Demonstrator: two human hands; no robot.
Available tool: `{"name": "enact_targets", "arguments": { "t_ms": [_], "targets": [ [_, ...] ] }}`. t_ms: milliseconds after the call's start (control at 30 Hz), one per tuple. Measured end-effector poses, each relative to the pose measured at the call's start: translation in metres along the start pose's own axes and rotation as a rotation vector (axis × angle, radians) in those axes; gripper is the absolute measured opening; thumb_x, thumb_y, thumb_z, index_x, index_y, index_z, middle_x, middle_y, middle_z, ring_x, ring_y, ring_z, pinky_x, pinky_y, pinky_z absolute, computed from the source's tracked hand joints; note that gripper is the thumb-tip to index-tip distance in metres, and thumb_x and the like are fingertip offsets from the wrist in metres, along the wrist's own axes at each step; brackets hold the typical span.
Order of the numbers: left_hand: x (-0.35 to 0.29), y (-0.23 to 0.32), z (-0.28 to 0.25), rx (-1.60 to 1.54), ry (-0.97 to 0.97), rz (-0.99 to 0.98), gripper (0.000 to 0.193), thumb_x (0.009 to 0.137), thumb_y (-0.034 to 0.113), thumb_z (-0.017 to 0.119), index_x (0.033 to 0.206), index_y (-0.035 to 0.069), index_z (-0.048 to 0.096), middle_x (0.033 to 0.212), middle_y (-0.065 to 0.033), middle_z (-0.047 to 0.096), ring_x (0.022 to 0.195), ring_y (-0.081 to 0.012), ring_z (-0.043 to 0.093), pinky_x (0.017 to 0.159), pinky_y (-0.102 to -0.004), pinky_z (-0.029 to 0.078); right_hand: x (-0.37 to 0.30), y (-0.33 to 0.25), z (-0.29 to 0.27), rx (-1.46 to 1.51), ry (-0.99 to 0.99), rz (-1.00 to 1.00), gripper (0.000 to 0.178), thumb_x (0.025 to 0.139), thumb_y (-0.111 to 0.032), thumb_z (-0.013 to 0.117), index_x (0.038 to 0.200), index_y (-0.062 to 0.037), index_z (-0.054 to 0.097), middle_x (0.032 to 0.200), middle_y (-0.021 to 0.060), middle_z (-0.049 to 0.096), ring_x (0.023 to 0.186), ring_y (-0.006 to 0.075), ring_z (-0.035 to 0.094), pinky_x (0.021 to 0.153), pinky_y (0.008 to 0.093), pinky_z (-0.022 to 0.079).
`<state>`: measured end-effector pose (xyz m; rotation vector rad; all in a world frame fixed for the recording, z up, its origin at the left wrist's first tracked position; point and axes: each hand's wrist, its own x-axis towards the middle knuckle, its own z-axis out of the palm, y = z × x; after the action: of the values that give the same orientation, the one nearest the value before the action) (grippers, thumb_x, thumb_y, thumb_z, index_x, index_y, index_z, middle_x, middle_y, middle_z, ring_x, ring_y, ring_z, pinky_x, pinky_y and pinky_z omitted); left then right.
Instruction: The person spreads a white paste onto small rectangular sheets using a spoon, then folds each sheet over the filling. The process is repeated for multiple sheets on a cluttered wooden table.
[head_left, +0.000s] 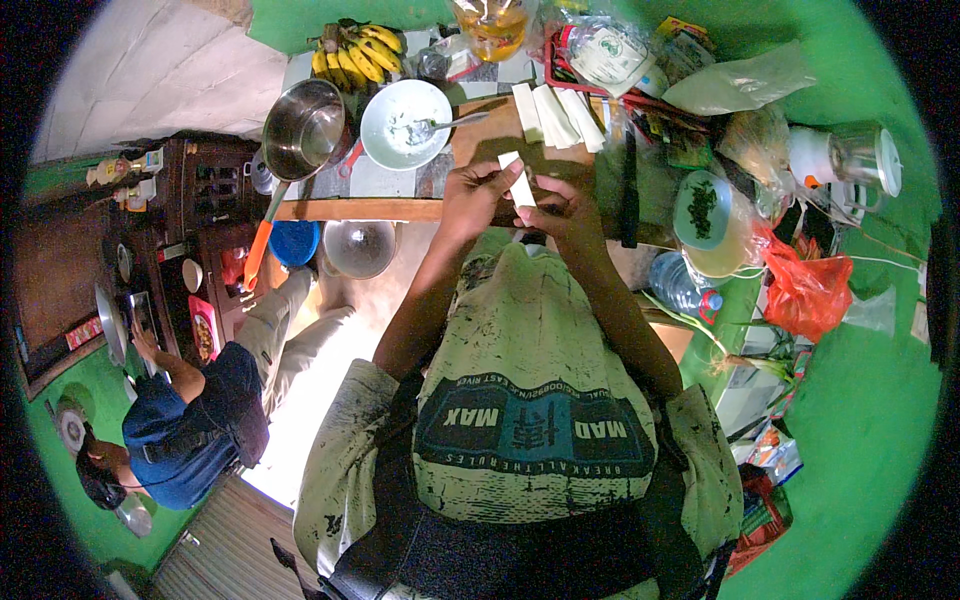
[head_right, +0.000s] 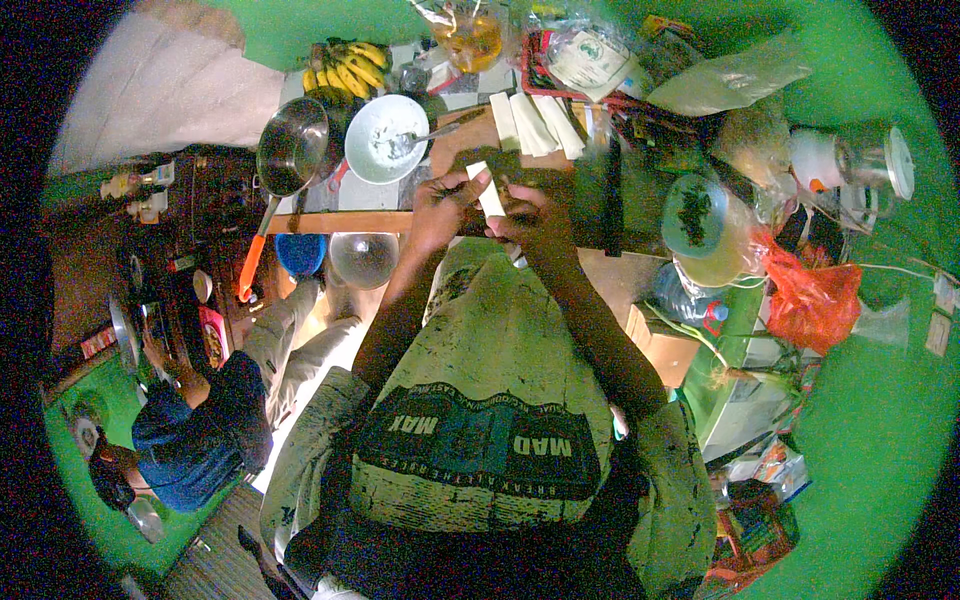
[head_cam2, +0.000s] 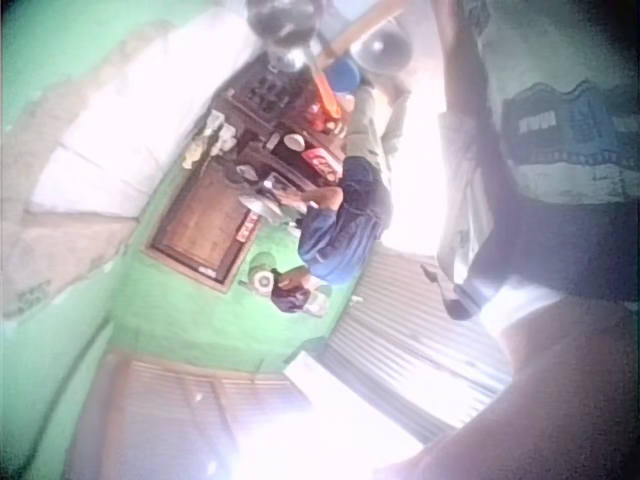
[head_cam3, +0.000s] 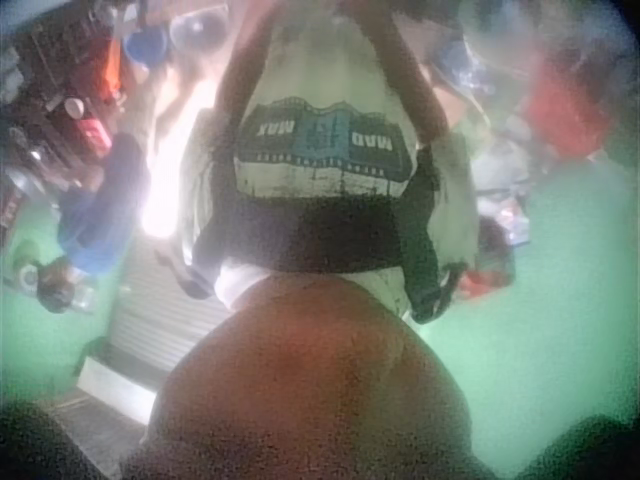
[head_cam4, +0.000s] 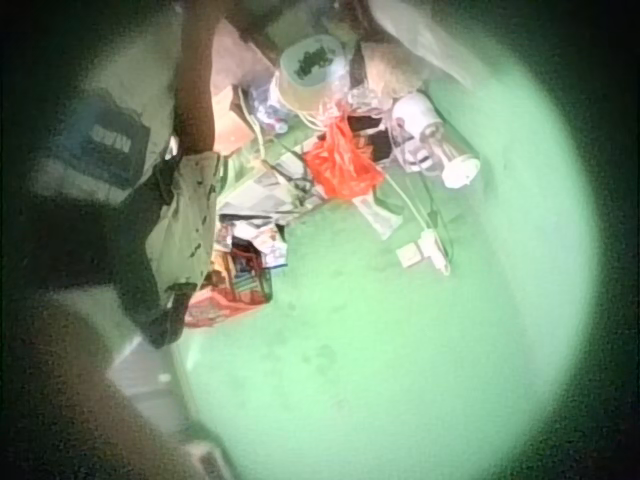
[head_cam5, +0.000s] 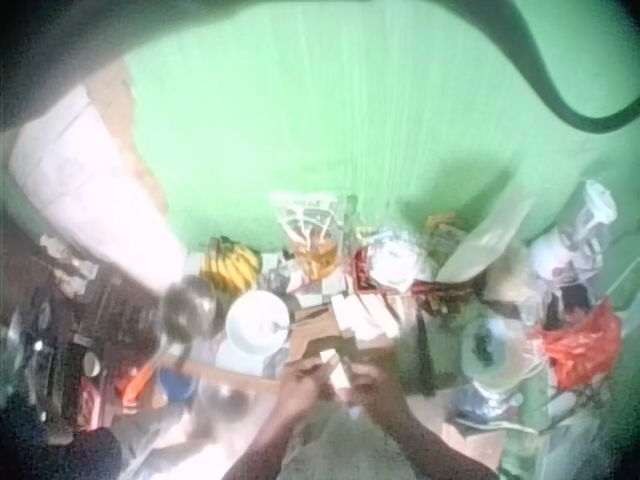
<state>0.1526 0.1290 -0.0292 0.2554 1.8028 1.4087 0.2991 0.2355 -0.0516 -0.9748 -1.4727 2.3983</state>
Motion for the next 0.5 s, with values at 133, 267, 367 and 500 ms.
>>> {"name": "enact_targets", "arguments": {
  "t_ms": [133,267,367,500],
  "targets": [
    [0.003,0.008,-0.004,-0.049,-0.081,-0.028,0.029,0.098,0.027,0.08,0.101,-0.002,0.081,0.09,-0.0053,0.078,0.074,-0.009,0.065,0.07,-0.0283,0.056,0.011,0.026,-0.004,-0.068,0.04,-0.052,0.062,0.086,-0.011,0.087,0.139,0.0021,0.059,0.106,0.0162,0.075,0.09,0.0229,0.075,0.079,0.0343,0.061],
    [0.014,-0.001,-0.011,-0.07,-0.108,0.047,0.023,0.095,0.022,0.083,0.101,0.0,0.081,0.091,-0.0042,0.078,0.076,-0.0089,0.066,0.071,-0.0277,0.057,0.015,0.02,0.002,-0.15,0.109,-0.083,0.06,0.083,-0.013,0.09,0.135,-0.0007,0.064,0.109,0.0137,0.075,0.093,0.0231,0.073,0.083,0.0362,0.061],
    [0.03,-0.016,-0.022,-0.062,-0.136,-0.036,0.021,0.093,0.019,0.085,0.1,0.0,0.079,0.089,-0.0043,0.078,0.076,-0.0083,0.068,0.069,-0.0277,0.057,0.011,0.005,0.014,-0.087,0.149,0.031,0.057,0.08,-0.014,0.092,0.131,-0.0019,0.068,0.111,0.012,0.076,0.096,0.0242,0.072,0.087,0.0377,0.06],
    [0.035,-0.014,-0.031,-0.197,-0.199,-0.083,0.021,0.092,0.021,0.085,0.096,0.001,0.079,0.086,-0.0037,0.077,0.074,-0.0079,0.066,0.068,-0.0273,0.056,0.013,0.01,0.02,-0.246,0.164,0.024,0.059,0.086,-0.013,0.087,0.138,-0.0008,0.062,0.107,0.0122,0.076,0.094,0.0198,0.072,0.086,0.0338,0.059]
  ]
}}
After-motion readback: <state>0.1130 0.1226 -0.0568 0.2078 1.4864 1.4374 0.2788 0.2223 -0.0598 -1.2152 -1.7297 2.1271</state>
